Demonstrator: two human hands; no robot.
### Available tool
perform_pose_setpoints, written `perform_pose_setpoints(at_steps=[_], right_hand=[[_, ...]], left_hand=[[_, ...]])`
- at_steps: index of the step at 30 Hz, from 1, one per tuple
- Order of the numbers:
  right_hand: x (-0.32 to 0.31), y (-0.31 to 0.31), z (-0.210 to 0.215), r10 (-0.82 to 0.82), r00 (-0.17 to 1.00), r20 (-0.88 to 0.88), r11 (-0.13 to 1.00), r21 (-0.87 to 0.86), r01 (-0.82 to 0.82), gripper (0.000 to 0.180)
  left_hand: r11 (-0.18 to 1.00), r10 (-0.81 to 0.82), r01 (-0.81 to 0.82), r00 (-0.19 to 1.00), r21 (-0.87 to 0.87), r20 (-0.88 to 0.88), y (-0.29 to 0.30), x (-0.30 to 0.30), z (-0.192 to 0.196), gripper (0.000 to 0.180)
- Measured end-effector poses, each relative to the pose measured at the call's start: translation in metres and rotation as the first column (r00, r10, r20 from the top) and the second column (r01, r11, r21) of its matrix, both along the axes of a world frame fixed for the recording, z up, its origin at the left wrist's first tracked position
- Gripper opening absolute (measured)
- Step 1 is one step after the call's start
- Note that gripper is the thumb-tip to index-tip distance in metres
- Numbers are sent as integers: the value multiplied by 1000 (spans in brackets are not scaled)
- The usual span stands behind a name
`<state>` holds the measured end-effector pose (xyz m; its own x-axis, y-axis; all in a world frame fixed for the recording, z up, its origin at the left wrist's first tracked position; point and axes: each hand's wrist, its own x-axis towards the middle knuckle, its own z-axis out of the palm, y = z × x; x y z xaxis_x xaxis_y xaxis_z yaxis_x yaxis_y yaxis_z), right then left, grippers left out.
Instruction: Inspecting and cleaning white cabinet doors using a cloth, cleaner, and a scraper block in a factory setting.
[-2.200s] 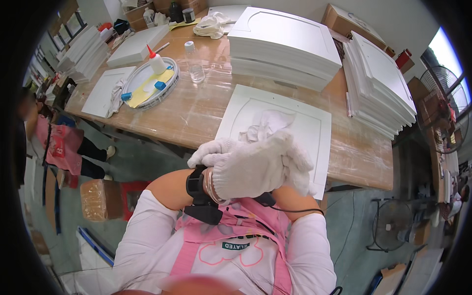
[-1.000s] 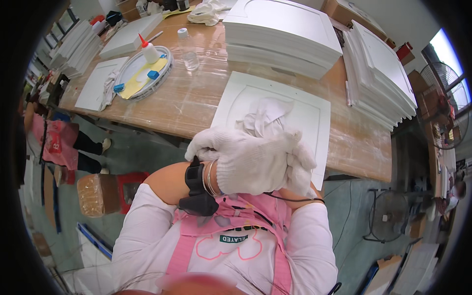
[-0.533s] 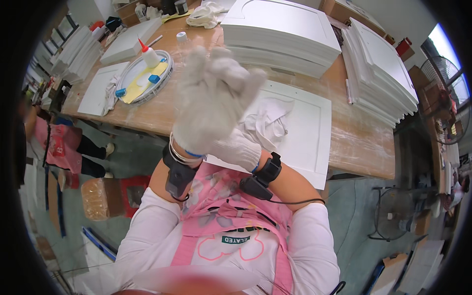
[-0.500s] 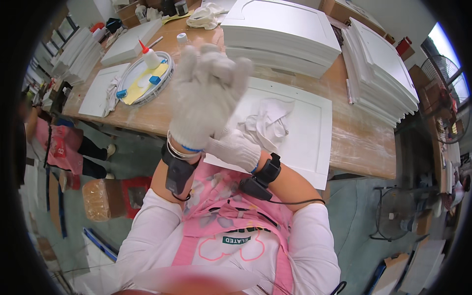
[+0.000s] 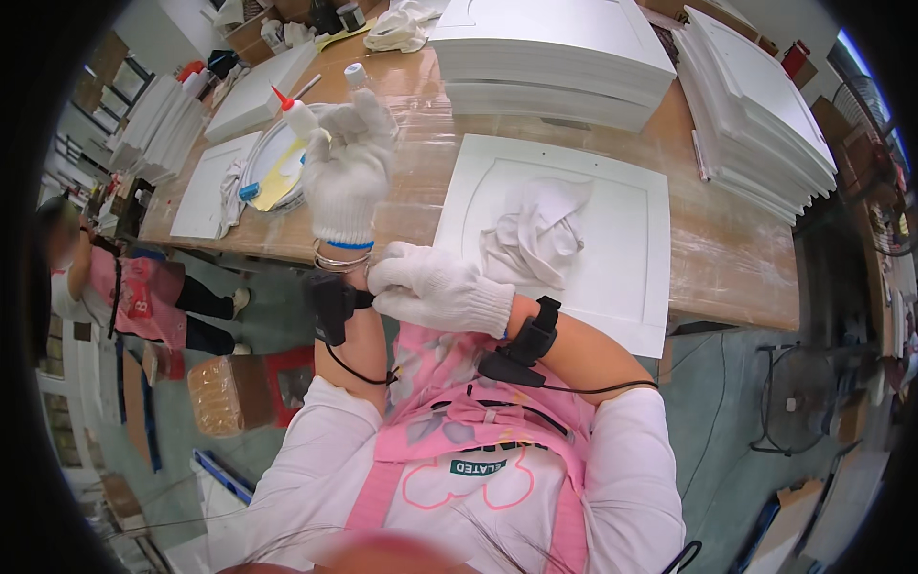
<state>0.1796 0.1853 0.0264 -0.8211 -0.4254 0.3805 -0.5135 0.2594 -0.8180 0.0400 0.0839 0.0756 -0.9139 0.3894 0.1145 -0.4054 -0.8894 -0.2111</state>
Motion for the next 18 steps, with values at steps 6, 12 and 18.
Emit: perform_pose_setpoints(at_steps=[6, 12, 18], right_hand=[[7, 2, -4, 89, 911, 402, 962, -271, 25, 16], [13, 6, -25, 183, 745, 641, 899, -416, 138, 25], [21, 6, -22, 179, 772, 610, 894, -429, 131, 30]], left_hand=[[973, -55, 40, 997, -226, -61, 15, -7, -23, 43], [873, 2, -3, 1000, -487, -4, 30, -3, -30, 46], [733, 116, -181, 983, -656, -141, 32, -1, -32, 44]])
